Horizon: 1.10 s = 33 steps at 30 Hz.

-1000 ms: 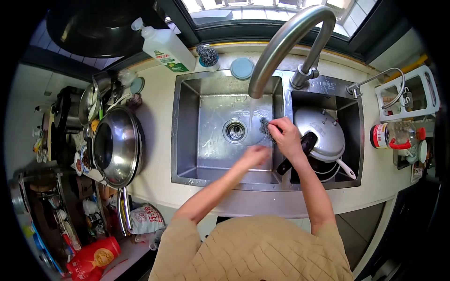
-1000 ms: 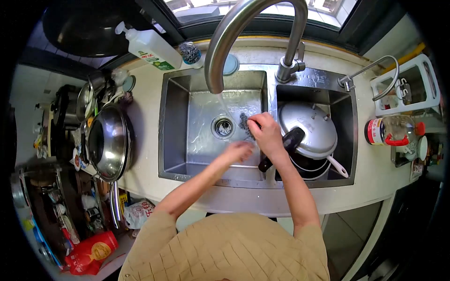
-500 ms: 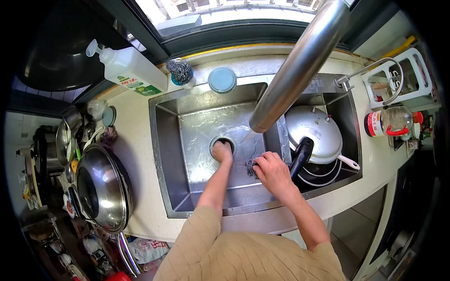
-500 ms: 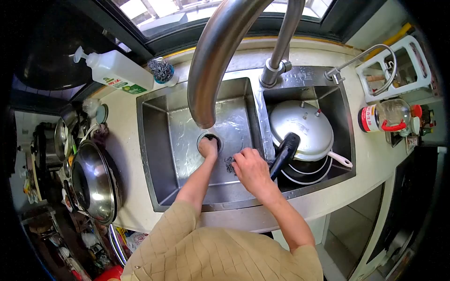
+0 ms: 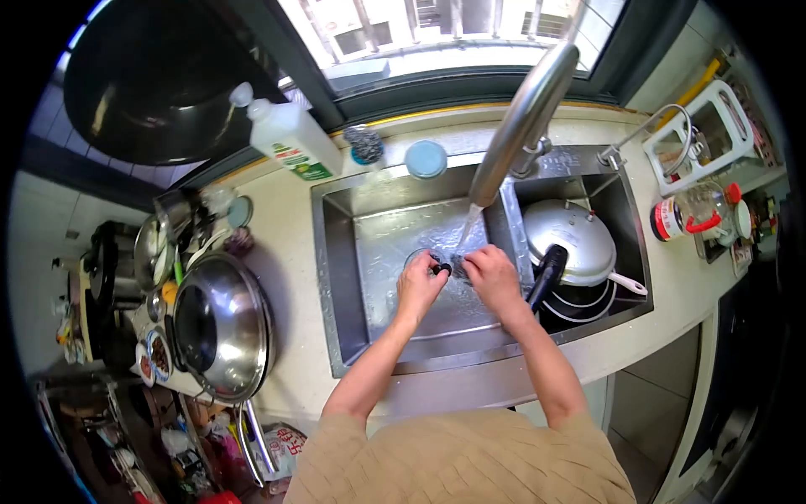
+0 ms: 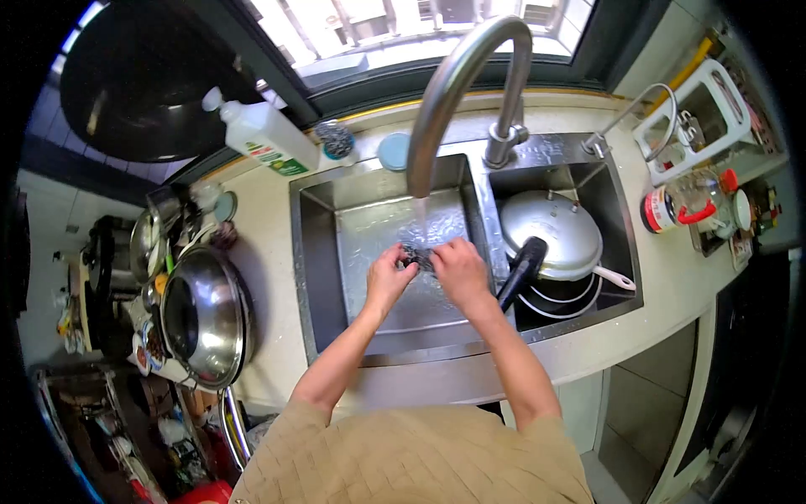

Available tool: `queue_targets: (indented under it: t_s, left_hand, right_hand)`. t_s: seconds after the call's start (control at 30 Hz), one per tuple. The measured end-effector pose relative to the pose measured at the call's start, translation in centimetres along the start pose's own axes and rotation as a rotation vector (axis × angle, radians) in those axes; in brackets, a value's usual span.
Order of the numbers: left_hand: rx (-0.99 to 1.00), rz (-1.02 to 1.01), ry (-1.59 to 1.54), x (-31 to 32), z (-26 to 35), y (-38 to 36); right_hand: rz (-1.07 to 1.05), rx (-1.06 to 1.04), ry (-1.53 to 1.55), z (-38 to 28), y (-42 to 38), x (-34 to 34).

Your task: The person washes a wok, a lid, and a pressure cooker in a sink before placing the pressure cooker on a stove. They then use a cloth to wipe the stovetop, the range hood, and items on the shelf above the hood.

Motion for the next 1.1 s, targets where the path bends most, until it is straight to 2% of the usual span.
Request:
queue_targets:
  t_s: [0.07,0.1,0.13,0.17,0.2,0.23,0.27,0.3,0.33,0.37,0.4,0.43,0.47,0.53,0.57,0.63,0.67,0.7,0.73,0.77,0.8,0.83,0.87,0.93,1.0,1.1]
  left_hand:
    - [-0.012,0.087,0.010,-3.4,0.4,-1.5]
    - [0.025,0.149,-0.091,-5.5,0.5,-2.1]
    - [-0.119,0.171,-0.095,-7.7,-0.4,-2.6]
    - [-0.057,0.245,-0.128,-10.4,0.4,-3.3]
    - [0.011,0.376,0.038,-12.8,-0.6,-3.6]
    - [-0.025,0.418,0.063,-15.0,-0.6,-3.8]
    - [-0.089,0.498,-0.037,-16.8,-1.8,-3.9]
    - [-0.054,0.560,0.159,-18.7,0.4,-4.3]
    - [-0.029,0.615,0.272,-20.4,-4.0,-3.0]
    - [0.072,0.648,0.326,-21.4,-4.2,-2.8]
    - [-0.058,0.575,0.401,-23.0,-9.5,-1.0]
    - [-0.212,0.564,0.426,-23.1,-9.0,-1.2]
    - [-0.339,0.494,0.532,-23.6,-11.4,-0.4]
    - [-0.257,0.554,0.571,-25.2,-17.0,2.1]
    - [-0.196,0.594,0.632,-24.5,-15.2,1.8]
    - [-0.067,0.639,0.808,-22.4,-7.5,-1.6]
    - [0.120,0.651,0.891,-21.4,-8.3,-1.1]
    - [0.310,0.662,0.968,-20.4,-10.4,-0.8]
    - [0.501,0.671,1.040,-18.3,-6.4,-2.3]
    - [0.296,0.457,0.657,-16.0,-5.9,-2.9]
    - [0.440,0.375,0.498,-12.2,-1.4,-5.6]
    - [0.578,0.290,0.340,-9.0,1.7,-8.4]
    - [0.482,0.088,0.139,-5.1,2.1,-10.7]
    - [0.635,-0.150,0.194,3.1,7.6,-17.3]
    - [0.653,-0.334,0.266,8.5,11.8,-21.5]
    - [0.620,-0.211,0.317,11.2,14.7,-23.8]
  right_hand:
    - [-0.123,-0.040,0.009,-0.5,-1.7,1.0]
    - [-0.173,-0.043,0.004,-0.5,-2.9,1.1]
    - [-0.275,0.010,0.025,-0.1,-4.4,2.3]
    - [-0.357,0.079,0.038,0.6,-5.8,3.5]
    - [-0.555,0.152,0.043,1.2,-7.6,5.4]
    - [-0.731,0.017,-0.090,1.9,-10.4,9.1]
    - [-0.793,0.213,-0.034,2.1,-12.5,9.8]
    - [-0.686,0.176,0.076,2.3,-13.0,10.1]
    - [-0.691,0.211,0.087,2.5,-12.6,10.0]
    - [-0.655,0.239,0.055,1.9,-11.9,8.8]
    - [-0.551,0.173,-0.045,0.8,-11.0,7.7]
    - [-0.436,0.161,-0.034,0.0,-10.4,6.3]
    - [-0.331,0.133,-0.027,-0.5,-10.4,4.9]
    - [-0.110,0.005,-0.047,-0.9,-12.0,1.8]
    - [-0.012,-0.068,-0.059,-1.3,-12.9,0.5]
    - [0.047,-0.135,-0.107,0.2,-15.5,-0.8]
    - [0.074,-0.170,-0.126,0.7,-16.8,-1.7]
    - [-0.021,-0.174,-0.232,1.5,-18.0,-1.6]
    - [0.083,-0.235,-0.256,1.5,-19.3,-3.0]
    - [0.187,-0.296,-0.280,1.5,-20.7,-4.5]
    - [0.294,-0.363,-0.304,1.6,-21.7,-5.7]
    - [0.261,-0.336,-0.368,2.4,-22.2,-5.5]
    - [0.273,-0.296,-0.275,3.3,-22.6,-5.8]
    - [0.295,-0.218,-0.084,3.7,-22.8,-7.9]
    - [0.358,-0.210,-0.025,3.7,-23.6,-11.1]
    - [0.475,-0.156,-0.024,6.3,-27.1,-16.9]
Point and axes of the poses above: each hand's wrist, its own y-axis towards the middle knuckle, its own x-axis out of the palm, z = x × y, the point moved 8 cm from there along y, towards the middle knuckle, and after that the axes turned 2 degrees about -z, right-handed, at the moved point
